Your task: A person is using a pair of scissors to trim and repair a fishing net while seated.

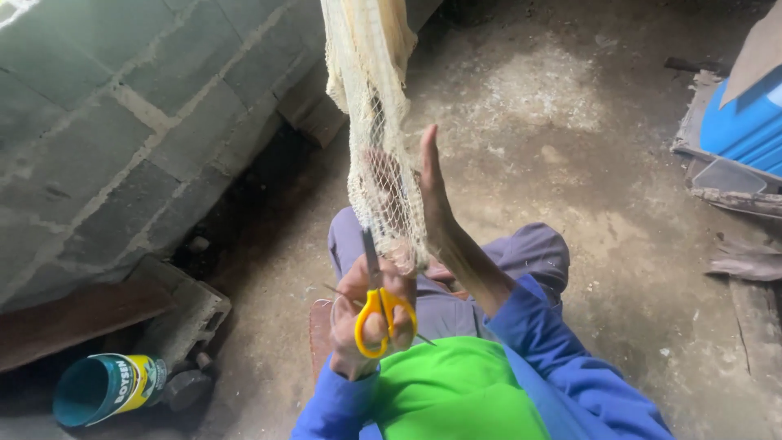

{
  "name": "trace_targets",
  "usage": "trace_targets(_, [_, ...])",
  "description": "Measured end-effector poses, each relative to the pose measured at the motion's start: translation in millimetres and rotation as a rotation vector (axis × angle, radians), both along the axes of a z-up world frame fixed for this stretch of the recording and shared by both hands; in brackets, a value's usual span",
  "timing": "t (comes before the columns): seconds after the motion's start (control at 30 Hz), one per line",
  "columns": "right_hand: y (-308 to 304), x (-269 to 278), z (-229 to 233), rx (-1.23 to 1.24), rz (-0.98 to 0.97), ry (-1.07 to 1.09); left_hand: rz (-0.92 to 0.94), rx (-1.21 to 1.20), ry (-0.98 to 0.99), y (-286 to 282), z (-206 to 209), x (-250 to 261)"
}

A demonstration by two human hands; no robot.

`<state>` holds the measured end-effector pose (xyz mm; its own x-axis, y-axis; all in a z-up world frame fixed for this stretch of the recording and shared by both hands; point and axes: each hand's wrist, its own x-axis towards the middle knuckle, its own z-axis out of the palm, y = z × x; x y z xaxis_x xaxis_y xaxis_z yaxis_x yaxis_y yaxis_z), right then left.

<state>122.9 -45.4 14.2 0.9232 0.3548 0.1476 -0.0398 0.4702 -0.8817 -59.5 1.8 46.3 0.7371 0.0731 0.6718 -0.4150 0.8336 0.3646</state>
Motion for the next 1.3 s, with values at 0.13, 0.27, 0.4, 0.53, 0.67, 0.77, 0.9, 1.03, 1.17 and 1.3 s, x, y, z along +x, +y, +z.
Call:
trace_targets(0.13, [24.2,-19.8,67.2,0.703,0.905,0.487,-0.057,0.038,0.188,11.7,27.5,-37.6])
trace_targets(0.27, [45.4,10.5,46.7,0.708,0.564,0.436,-0.108,-0.051,0.074,23.8,27.2,-68.9])
trace_targets(0.4, [43.5,62.8,-10.9,-0.171,-0.353,-0.570,0.048,0.129,-0.174,50.6,67.9,-55.8])
trace_targets(0.53, [-3.9,66.3,43.4,0.553,0.129,0.175,0.085,-0.078,-0.195,84.0,37.7,-87.3])
trace_targets(0.67, [-61.7,90.5,35.6,1.261,0.579,0.210,0.310,-0.303,-0.099,102.8,35.2,-70.7])
trace_targets(0.77, [-117.6,80.7,36.5,1.280,0.347,0.136,0.426,-0.242,0.099,115.9,21.6,-37.4])
trace_targets(0.9, [-178.7,66.6,55.2,1.265,0.253,-0.059,0.406,-0.322,0.289,105.7,4.6,4.5])
trace_targets(1.03, [-217.3,45.1,67.7,1.216,0.155,-0.047,0.187,-0.431,0.301,88.8,-2.9,24.0])
trace_targets(1.17, [-227.6,34.9,75.8,1.281,0.163,-0.099,0.118,-0.367,0.329,84.8,-7.3,33.1])
trace_targets(1.3, [-226.4,29.3,79.7,1.274,0.151,-0.102,0.101,-0.367,0.326,84.4,-13.1,34.7])
